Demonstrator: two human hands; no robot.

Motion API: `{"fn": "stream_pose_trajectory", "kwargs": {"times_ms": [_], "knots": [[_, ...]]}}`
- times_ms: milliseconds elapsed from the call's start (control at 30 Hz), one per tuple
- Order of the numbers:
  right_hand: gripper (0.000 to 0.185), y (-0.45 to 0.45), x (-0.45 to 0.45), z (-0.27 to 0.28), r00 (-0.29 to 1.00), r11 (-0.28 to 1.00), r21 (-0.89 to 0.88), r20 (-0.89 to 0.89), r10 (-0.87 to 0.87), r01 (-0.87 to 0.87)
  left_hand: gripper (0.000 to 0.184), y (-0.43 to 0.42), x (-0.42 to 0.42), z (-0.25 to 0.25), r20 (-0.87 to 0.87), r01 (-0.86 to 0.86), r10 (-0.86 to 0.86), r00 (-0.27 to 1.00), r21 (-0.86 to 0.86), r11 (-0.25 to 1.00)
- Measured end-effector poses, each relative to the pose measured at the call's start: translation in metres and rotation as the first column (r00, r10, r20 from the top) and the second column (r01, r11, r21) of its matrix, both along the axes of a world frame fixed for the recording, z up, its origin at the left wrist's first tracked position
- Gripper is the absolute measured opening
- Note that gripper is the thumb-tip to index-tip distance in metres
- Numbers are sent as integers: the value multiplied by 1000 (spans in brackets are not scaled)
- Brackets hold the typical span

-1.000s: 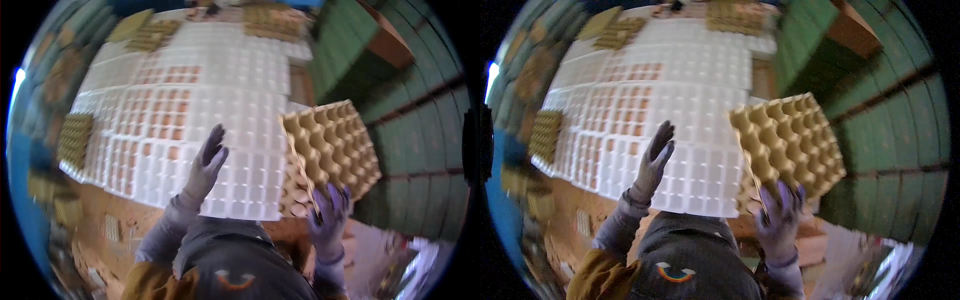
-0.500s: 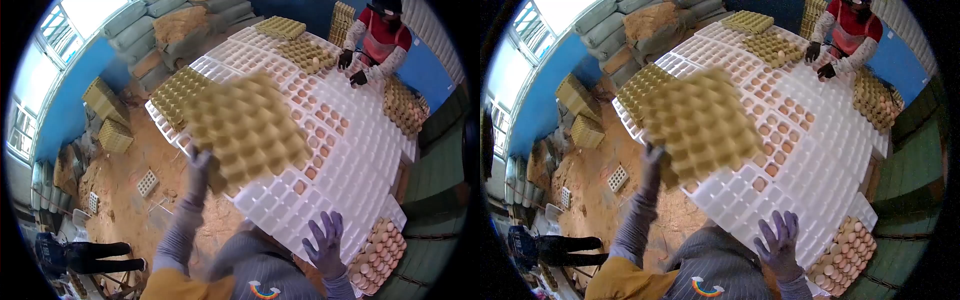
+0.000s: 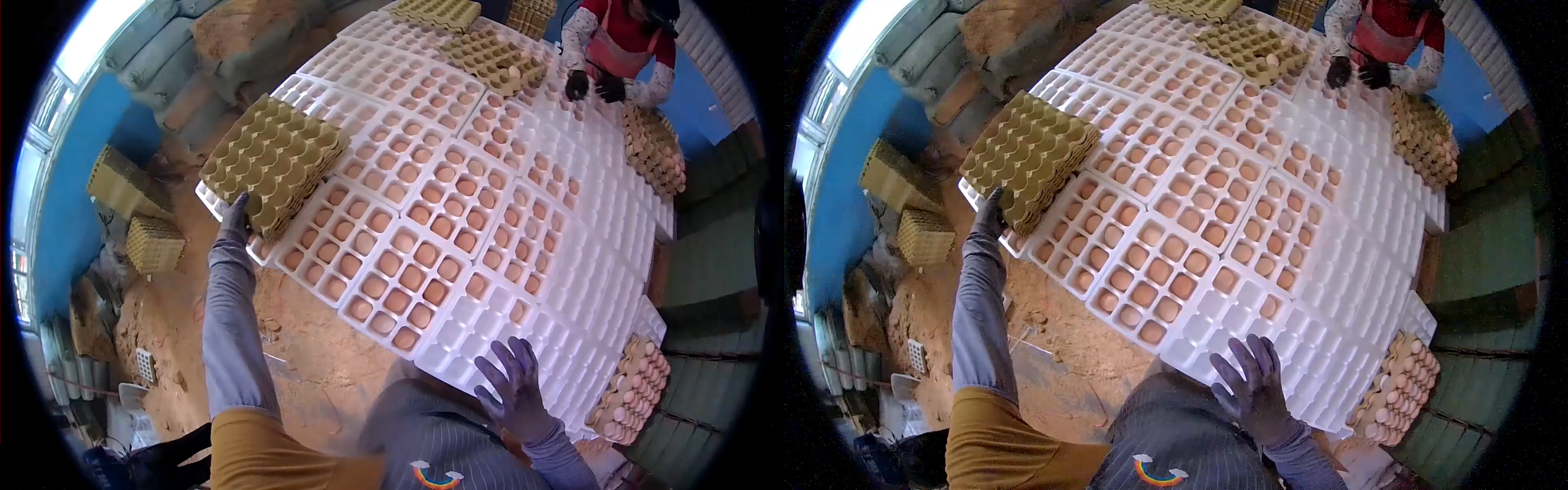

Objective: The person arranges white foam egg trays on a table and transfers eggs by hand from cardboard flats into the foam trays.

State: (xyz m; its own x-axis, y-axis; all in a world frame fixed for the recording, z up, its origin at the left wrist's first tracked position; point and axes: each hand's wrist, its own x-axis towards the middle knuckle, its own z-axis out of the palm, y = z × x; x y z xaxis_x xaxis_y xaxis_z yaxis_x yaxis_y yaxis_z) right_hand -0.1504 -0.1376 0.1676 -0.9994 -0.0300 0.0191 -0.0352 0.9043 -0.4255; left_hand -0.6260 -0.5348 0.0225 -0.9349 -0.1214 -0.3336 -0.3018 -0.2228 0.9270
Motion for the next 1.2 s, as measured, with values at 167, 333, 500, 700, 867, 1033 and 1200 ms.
{"fn": "stream_pose_trajectory", "kwargs": {"times_ms": [167, 333, 500, 700, 867, 1033, 1200], "knots": [[59, -11, -5, 3, 999, 999, -25, 22, 32, -31, 56, -34, -50, -62, -90, -73, 80, 993, 84, 994], [64, -11, 13, 7, 999, 998, -60, 34, -32, 34, 58, 71, 116, 69, -234, -72, 96, 968, 109, 991], [59, -4, 40, 0, 993, 992, -80, 74, -94, 100, 58, 119, 213, 19, -168, -63, 83, 982, 118, 991], [57, 24, 97, -16, 981, 978, -117, -67, -181, 173, 59, 154, 231, 39, -639, -358, 53, 768, -359, 862], [49, 67, 174, -34, 936, 956, -177, -226, -269, 232, 36, 338, 324, 120, -544, 223, -509, 668, -506, 833], [40, 142, 272, -20, 908, 907, -313, -216, -358, 283, 26, 532, 491, 115, -430, 640, -896, 109, -660, 394], [25, 265, 367, -28, 861, 850, -360, -190, -471, 386, 31, 685, 595, 97, -328, 459, -914, -240, -868, 191]]}}
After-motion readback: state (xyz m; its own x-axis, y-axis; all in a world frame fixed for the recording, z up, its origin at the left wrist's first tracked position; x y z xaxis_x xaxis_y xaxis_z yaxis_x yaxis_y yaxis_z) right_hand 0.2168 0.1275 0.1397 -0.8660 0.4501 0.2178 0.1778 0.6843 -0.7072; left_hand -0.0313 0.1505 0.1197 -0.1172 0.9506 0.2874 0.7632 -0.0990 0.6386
